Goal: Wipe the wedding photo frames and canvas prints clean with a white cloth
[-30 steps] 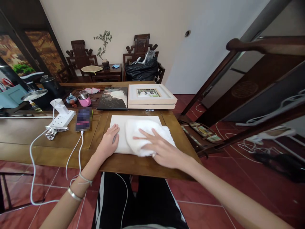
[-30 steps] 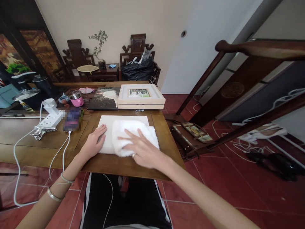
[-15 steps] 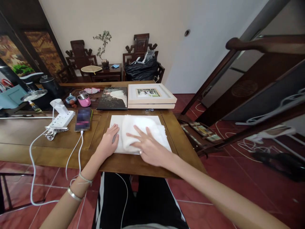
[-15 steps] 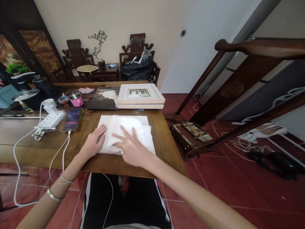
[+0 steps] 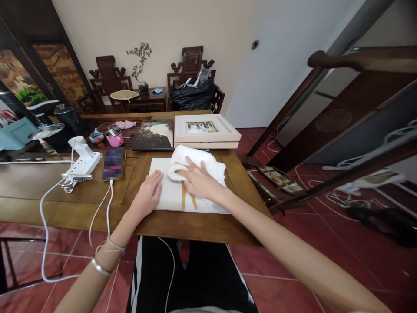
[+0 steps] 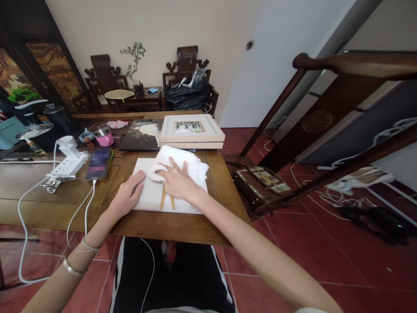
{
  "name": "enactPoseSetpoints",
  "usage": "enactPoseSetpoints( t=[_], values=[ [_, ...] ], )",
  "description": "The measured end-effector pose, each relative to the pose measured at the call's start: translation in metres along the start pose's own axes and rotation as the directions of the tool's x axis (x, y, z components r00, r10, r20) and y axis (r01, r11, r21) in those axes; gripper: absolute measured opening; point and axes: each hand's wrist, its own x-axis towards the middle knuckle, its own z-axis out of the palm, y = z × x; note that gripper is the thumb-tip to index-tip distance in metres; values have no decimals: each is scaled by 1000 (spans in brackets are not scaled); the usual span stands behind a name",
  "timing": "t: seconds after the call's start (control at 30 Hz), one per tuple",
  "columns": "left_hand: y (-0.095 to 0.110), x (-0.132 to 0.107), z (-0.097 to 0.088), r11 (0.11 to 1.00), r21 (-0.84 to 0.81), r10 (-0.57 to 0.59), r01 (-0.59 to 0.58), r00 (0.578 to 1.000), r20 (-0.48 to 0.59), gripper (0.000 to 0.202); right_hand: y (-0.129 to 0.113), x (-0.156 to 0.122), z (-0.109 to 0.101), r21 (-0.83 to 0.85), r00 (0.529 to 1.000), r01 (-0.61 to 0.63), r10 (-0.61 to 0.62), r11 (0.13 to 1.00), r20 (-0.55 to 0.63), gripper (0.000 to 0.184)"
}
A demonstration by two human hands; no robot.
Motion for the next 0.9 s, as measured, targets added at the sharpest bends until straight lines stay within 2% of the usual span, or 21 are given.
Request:
enactPoseSetpoints(
  t=[0.07, 0.13, 0.23, 0.3, 0.37, 0.43, 0.53, 0.63, 0.77, 0.9],
  values=[
    [3, -1, -4, 994, -107, -41, 38, 999, -25, 48, -13, 15, 4, -38, 996, -83, 84, 996, 26, 61],
    [5, -2, -7, 971, -234, -74, 57, 995, -63, 53, -32, 17, 10, -65, 995, -74, 78, 995, 66, 58],
    [7, -3, -10, 945, -326, -83, 41, 990, -114, 55, -56, -4, 18, -80, 990, 135, -130, 988, 60, 51],
    [7, -3, -10, 951, -308, -64, 21, 990, -129, 56, -63, -26, 19, -63, 958, 283, -279, 957, 65, 48],
    [7, -4, -9, 967, -254, -47, 15, 991, -123, 57, -61, -46, 16, -19, 928, 363, -360, 931, 97, 48],
    [6, -4, -7, 984, -176, -29, 16, 997, -72, 58, -51, -60, 11, 31, 916, 385, -386, 922, 109, 52],
    [6, -4, -4, 998, -63, -17, 18, 1000, 12, 57, -30, -63, 6, 59, 936, 345, -348, 937, 45, 57],
    [7, -3, -3, 999, -9, -31, 31, 999, 40, 53, -13, -47, 3, 49, 972, 234, -234, 971, 2, 59],
    [10, 0, -4, 1000, 21, 6, -7, 998, 69, 44, -6, -3, -1, 64, 995, 104, -105, 993, 2, 58],
    [13, 1, -6, 998, 54, 23, -25, 999, 39, 39, -16, 44, -5, 78, 994, 101, -103, 992, 30, 55]
  ],
)
